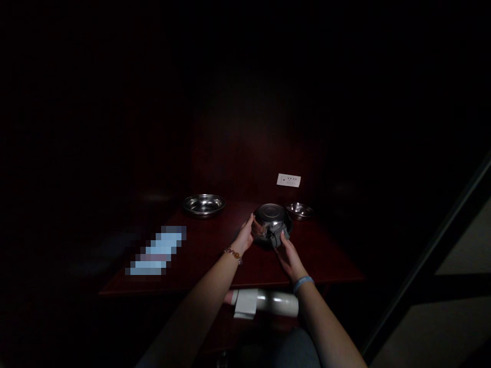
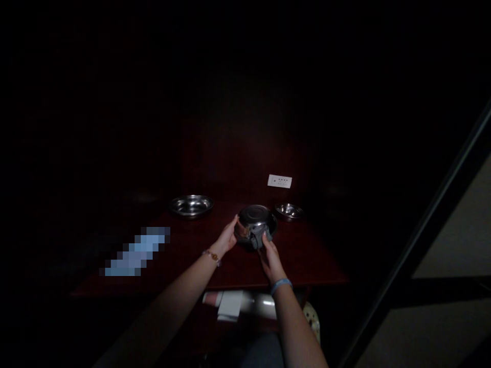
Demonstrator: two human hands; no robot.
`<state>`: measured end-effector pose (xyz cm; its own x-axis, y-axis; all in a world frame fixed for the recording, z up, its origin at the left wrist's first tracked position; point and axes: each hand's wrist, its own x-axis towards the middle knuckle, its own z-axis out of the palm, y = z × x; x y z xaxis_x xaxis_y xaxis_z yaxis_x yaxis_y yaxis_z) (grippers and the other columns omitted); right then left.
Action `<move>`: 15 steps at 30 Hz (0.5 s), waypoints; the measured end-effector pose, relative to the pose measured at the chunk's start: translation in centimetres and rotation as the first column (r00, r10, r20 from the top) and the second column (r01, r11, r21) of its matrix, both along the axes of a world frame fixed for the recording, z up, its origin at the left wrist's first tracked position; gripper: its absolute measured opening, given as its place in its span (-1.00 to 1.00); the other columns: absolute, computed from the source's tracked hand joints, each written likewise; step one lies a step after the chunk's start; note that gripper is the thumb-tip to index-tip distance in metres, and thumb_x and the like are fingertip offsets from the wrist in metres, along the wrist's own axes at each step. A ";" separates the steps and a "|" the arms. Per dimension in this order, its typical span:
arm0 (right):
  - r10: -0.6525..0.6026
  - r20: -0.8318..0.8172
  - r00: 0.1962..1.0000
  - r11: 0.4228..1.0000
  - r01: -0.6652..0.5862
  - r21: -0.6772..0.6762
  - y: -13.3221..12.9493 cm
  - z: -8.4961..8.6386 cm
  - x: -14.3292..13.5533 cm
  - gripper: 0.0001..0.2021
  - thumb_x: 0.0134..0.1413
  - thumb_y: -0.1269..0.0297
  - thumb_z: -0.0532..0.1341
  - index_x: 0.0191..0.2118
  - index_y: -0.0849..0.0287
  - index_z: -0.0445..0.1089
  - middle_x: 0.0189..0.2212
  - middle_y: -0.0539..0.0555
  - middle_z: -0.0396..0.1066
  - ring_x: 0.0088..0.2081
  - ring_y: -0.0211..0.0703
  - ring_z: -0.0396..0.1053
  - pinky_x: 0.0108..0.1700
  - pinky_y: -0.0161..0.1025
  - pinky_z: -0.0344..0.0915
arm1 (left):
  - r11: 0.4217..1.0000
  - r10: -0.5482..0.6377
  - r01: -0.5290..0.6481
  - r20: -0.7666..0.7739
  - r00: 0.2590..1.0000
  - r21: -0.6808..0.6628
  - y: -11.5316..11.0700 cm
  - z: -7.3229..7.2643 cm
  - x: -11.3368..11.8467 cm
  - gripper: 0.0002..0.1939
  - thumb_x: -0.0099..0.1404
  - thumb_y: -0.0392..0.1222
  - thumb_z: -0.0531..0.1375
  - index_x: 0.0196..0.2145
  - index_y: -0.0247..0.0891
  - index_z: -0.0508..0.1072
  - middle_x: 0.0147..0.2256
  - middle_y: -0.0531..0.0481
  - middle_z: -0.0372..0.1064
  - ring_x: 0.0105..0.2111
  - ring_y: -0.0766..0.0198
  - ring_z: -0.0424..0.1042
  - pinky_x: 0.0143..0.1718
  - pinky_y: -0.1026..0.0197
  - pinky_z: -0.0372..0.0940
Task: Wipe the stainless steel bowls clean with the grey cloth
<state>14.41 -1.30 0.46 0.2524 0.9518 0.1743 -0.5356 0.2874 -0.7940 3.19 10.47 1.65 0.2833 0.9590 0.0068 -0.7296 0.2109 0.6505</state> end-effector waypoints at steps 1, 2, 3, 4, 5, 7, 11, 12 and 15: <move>-0.009 -0.005 1.000 1.000 0.009 0.000 0.1 -0.1 0.1 -0.66 0.08 0.12 0.29 -0.06 0.19 0.48 -0.02 0.09 0.49 -0.07 -0.18 0.46 -0.04 -0.28 0.37 | 1.000 0.001 -0.001 -0.007 1.000 -0.002 0.1 0.0 -0.1 -0.71 0.22 -0.06 0.28 -0.20 -0.35 0.51 -0.29 -0.13 0.55 -0.34 0.26 0.53 -0.15 0.21 0.39; -0.023 -0.010 1.000 1.000 0.023 -0.002 0.2 -0.2 0.2 -0.66 0.08 0.11 0.28 -0.07 0.18 0.48 -0.01 0.08 0.49 -0.07 -0.19 0.46 -0.05 -0.30 0.36 | 1.000 0.003 -0.003 -0.014 1.000 -0.005 0.1 0.0 -0.1 -0.72 0.23 -0.06 0.28 -0.22 -0.35 0.51 -0.32 -0.12 0.55 -0.37 0.26 0.52 -0.18 0.22 0.40; -0.041 -0.017 0.999 0.999 0.041 -0.006 0.4 -0.4 0.3 -0.66 0.08 0.10 0.28 -0.08 0.17 0.49 -0.01 0.07 0.49 -0.07 -0.20 0.46 -0.06 -0.31 0.36 | 1.000 0.006 -0.006 -0.018 1.000 -0.007 0.1 -0.1 -0.2 -0.73 0.23 -0.06 0.28 -0.24 -0.35 0.51 -0.35 -0.11 0.55 -0.41 0.28 0.51 -0.21 0.22 0.40; -0.061 -0.025 0.998 0.998 0.060 -0.013 0.5 -0.6 0.5 -0.66 0.07 0.08 0.28 -0.08 0.15 0.49 -0.02 0.06 0.49 -0.06 -0.21 0.45 -0.06 -0.32 0.36 | 1.000 0.008 -0.008 -0.022 1.000 -0.009 0.2 -0.1 -0.3 -0.73 0.23 -0.06 0.28 -0.26 -0.35 0.51 -0.37 -0.09 0.55 -0.44 0.29 0.50 -0.23 0.23 0.40; -0.080 -0.032 0.996 0.997 0.080 -0.020 0.7 -0.8 0.6 -0.66 0.07 0.07 0.28 -0.08 0.12 0.49 -0.02 0.04 0.49 -0.05 -0.22 0.45 -0.06 -0.33 0.36 | 1.000 0.003 -0.003 -0.024 1.000 -0.011 0.2 -0.1 -0.3 -0.73 0.22 -0.06 0.28 -0.26 -0.35 0.51 -0.38 -0.09 0.54 -0.46 0.30 0.50 -0.25 0.24 0.40; -0.108 -0.043 0.993 0.994 0.106 -0.033 1.0 -1.2 1.0 -0.65 0.05 0.05 0.29 -0.07 0.09 0.48 -0.03 0.01 0.50 -0.03 -0.23 0.45 -0.05 -0.32 0.36 | 1.000 -0.024 0.024 -0.025 0.999 -0.019 0.2 -0.1 -0.4 -0.74 0.22 -0.07 0.29 -0.26 -0.35 0.51 -0.38 -0.09 0.54 -0.44 0.29 0.50 -0.25 0.24 0.40; -0.128 -0.052 0.990 0.992 0.127 -0.019 1.3 -1.5 1.3 -0.63 0.04 0.04 0.29 -0.06 0.09 0.48 -0.02 0.02 0.49 -0.02 -0.20 0.44 -0.04 -0.30 0.38 | 0.995 -0.094 0.093 -0.021 0.995 -0.041 0.5 -0.4 -0.3 -0.74 0.24 -0.09 0.27 -0.24 -0.36 0.51 -0.30 -0.15 0.55 -0.35 0.25 0.53 -0.18 0.23 0.40; -0.129 -0.055 0.990 0.992 0.129 -0.013 1.3 -1.5 1.2 -0.63 0.04 0.03 0.29 -0.06 0.09 0.48 -0.02 0.02 0.49 -0.01 -0.20 0.44 -0.03 -0.30 0.38 | 0.995 -0.094 0.093 -0.022 0.995 -0.047 0.6 -0.6 -0.3 -0.74 0.24 -0.09 0.27 -0.24 -0.36 0.51 -0.30 -0.16 0.55 -0.34 0.25 0.53 -0.17 0.23 0.40; -0.121 -0.079 0.990 0.993 0.121 0.007 1.2 -1.3 1.1 -0.63 0.05 0.04 0.30 -0.05 0.09 0.47 -0.03 0.02 0.50 -0.01 -0.20 0.45 -0.02 -0.29 0.39 | 0.996 -0.070 0.069 -0.021 0.997 -0.058 0.7 -1.0 -0.1 -0.76 0.26 -0.10 0.25 -0.23 -0.36 0.50 -0.32 -0.15 0.55 -0.36 0.26 0.53 -0.16 0.22 0.40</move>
<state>15.51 -0.08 -0.79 0.3790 0.9115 0.1599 -0.5571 0.3627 -0.7471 3.07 11.22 0.63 0.3490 0.9355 -0.0544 -0.6966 0.2978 0.6528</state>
